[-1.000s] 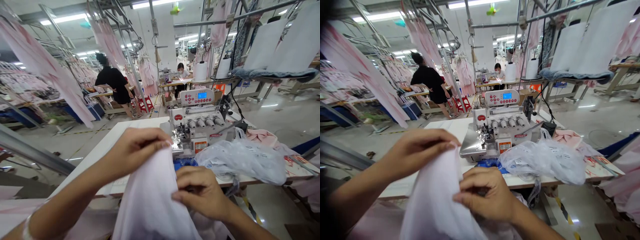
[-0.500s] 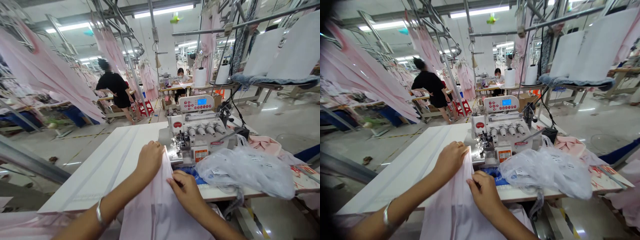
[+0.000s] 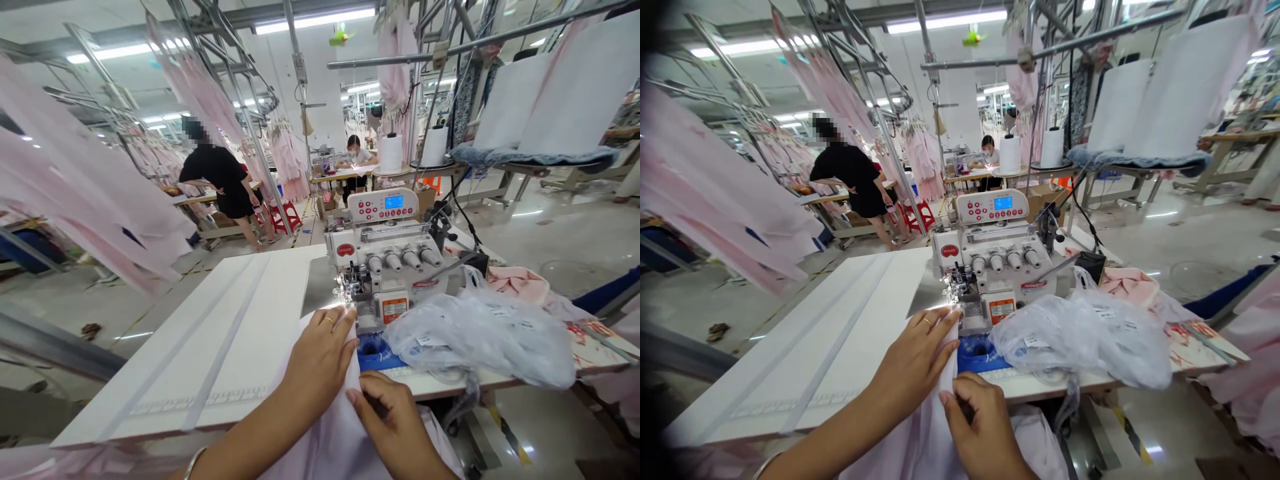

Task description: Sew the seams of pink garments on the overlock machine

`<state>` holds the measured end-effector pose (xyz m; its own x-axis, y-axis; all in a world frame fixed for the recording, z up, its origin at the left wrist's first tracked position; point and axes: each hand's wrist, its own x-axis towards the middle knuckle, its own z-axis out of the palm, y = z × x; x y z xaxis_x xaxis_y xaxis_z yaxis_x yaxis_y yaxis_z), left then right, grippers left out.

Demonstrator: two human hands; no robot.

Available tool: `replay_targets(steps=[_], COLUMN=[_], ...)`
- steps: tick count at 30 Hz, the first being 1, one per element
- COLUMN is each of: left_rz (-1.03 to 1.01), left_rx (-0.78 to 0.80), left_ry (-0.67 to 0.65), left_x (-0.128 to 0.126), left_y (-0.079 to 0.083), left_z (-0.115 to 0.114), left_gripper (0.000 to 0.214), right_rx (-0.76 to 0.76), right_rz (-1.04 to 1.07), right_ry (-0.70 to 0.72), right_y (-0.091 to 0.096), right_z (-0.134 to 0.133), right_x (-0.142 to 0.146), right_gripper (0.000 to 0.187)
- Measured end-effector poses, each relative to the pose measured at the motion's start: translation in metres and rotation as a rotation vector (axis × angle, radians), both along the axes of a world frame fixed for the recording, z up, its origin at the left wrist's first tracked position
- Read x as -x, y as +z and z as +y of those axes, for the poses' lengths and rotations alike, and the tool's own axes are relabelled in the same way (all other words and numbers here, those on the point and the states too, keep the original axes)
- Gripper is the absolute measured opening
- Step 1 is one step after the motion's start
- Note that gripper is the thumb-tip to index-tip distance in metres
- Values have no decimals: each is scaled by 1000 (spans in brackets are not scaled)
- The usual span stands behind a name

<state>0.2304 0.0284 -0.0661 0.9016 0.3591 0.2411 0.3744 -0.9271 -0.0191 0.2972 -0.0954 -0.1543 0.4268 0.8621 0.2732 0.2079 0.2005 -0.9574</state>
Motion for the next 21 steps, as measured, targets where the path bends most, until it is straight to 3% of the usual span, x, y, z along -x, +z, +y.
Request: replay_targets(steps=[8,12,16,18,21], left_rz=[-118,-161,-235,-347,-501], left_rx=[201,316,547,614,598], left_ry=[17,79,177,212,314], left_x=[0,-17,-32,-25,8], left_y=[-3,1,13,10,-11], left_z=[10,34,68,78,73], left_gripper=[33,31,42,47,56], right_rx=[15,-13,-30,-21,14], right_rz=[46,116,389,456,284], right_ry=[-23,-39,62,97,23], right_y=[3,13,19,17,9], right_z=[8,28,42,41,31], right_x=[-6,-19,-27,-26,-20], right_gripper=[35,35,36,38,34])
